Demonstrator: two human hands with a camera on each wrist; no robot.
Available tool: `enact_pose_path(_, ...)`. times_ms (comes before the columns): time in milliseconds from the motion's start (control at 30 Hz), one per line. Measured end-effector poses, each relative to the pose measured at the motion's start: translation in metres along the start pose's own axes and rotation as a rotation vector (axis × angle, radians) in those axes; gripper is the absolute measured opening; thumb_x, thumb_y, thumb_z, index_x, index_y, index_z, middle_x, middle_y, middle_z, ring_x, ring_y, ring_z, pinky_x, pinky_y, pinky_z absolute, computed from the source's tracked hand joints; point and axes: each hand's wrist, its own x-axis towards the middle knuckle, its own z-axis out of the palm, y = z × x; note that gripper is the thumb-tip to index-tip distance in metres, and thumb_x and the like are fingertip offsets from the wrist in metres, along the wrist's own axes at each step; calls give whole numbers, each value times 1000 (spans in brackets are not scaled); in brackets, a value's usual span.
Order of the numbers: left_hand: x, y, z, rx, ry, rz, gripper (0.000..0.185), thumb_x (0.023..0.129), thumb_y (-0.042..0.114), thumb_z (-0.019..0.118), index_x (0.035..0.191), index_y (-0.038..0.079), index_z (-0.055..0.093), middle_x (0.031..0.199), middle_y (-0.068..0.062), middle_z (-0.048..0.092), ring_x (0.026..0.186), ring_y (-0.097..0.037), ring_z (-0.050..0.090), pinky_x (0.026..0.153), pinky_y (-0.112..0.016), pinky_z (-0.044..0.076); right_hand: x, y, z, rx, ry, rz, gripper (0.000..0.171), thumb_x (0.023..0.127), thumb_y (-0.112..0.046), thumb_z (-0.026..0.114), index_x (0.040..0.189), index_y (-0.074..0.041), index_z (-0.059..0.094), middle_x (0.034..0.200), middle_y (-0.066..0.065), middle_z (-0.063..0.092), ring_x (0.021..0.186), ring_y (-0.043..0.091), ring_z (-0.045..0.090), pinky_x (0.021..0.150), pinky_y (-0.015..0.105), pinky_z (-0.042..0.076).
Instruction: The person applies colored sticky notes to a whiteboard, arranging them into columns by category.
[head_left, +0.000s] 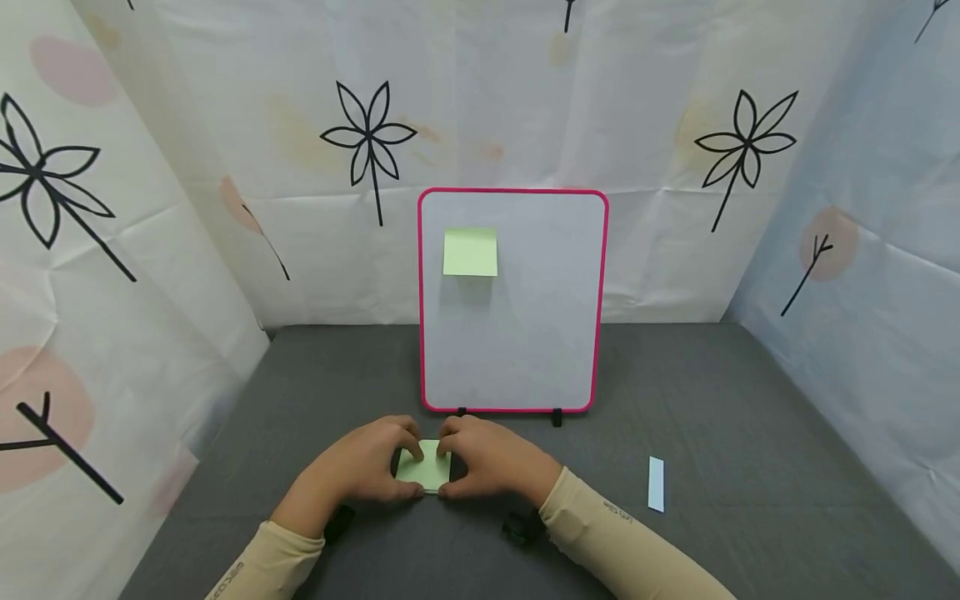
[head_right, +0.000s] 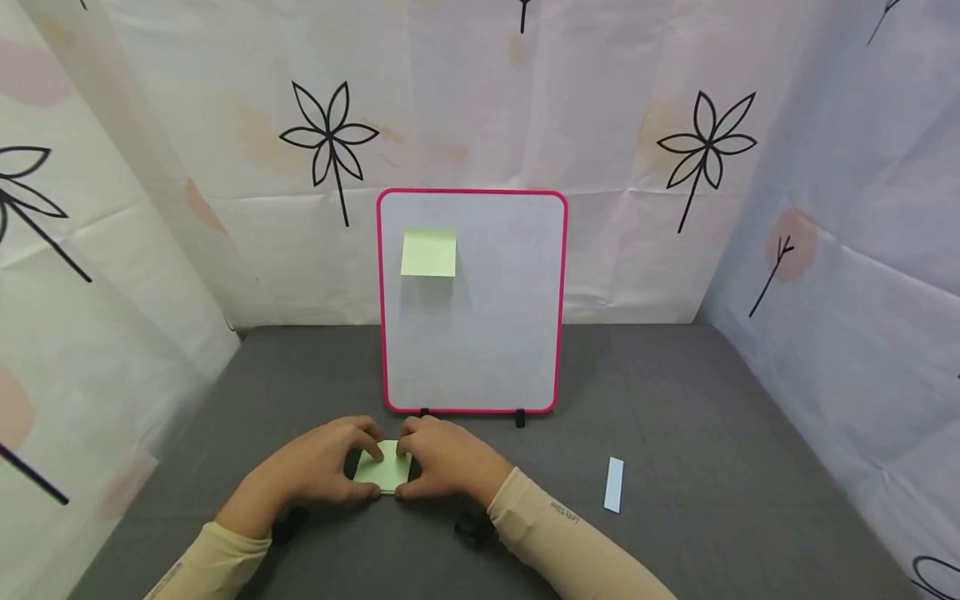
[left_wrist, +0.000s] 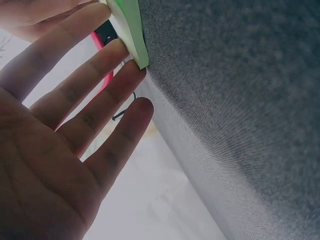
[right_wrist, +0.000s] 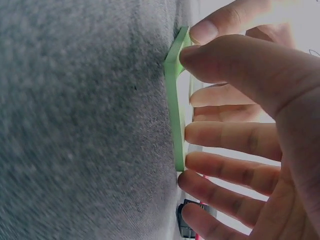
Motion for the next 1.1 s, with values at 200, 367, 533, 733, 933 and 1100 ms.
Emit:
enact_pose_path(200,0,2,-2,-12,13,29,20,90,32,83,103,17,81,120,3,70,110,-18,68,91,-41,60,0,1,-2,-1,-1,5,26,95,-34,76,114,-16,77,122,-3,66,100,8,58,89,20,53)
enact_pose_path(367,2,1,-1,-21,31,39,9,97,26,77,101,19,81,116,5,71,107,-16,70,90,-39,60,0,-1,-2,-13,27,-17,21,100,-28,71,115,-13,78,119,-1,68,98,10,60,89,22,54)
enact_pose_path(533,3,-1,-1,-43,47,38,8,101,24,73,98,21,80,109,10,70,100,-14,70,84,-34,60,1,-3,-2,-38,75,-60,18,105,-28,68,111,-13,77,113,0,69,94,10,61,85,22,52)
enact_pose_path(733,3,-1,-2,-52,69,50,8,101,23,73,96,22,79,103,13,68,94,-6,67,80,-29,58,5,-2,0,-8,88,-85,15,107,-23,65,105,-15,77,110,-1,70,91,7,60,81,21,51)
enact_pose_path(933,3,-1,-2,-47,102,73,7,101,22,74,95,21,78,100,15,67,92,-5,66,78,-28,57,6,0,2,15,108,-85,14,107,-19,64,106,-14,77,108,-2,71,88,6,60,79,20,51)
enact_pose_path(1100,4,-1,-1,-17,165,130,4,99,19,77,97,19,80,99,13,68,93,-13,68,81,-31,58,6,3,3,46,127,-70,16,108,-18,62,102,-14,76,102,-2,69,83,5,56,74,18,49)
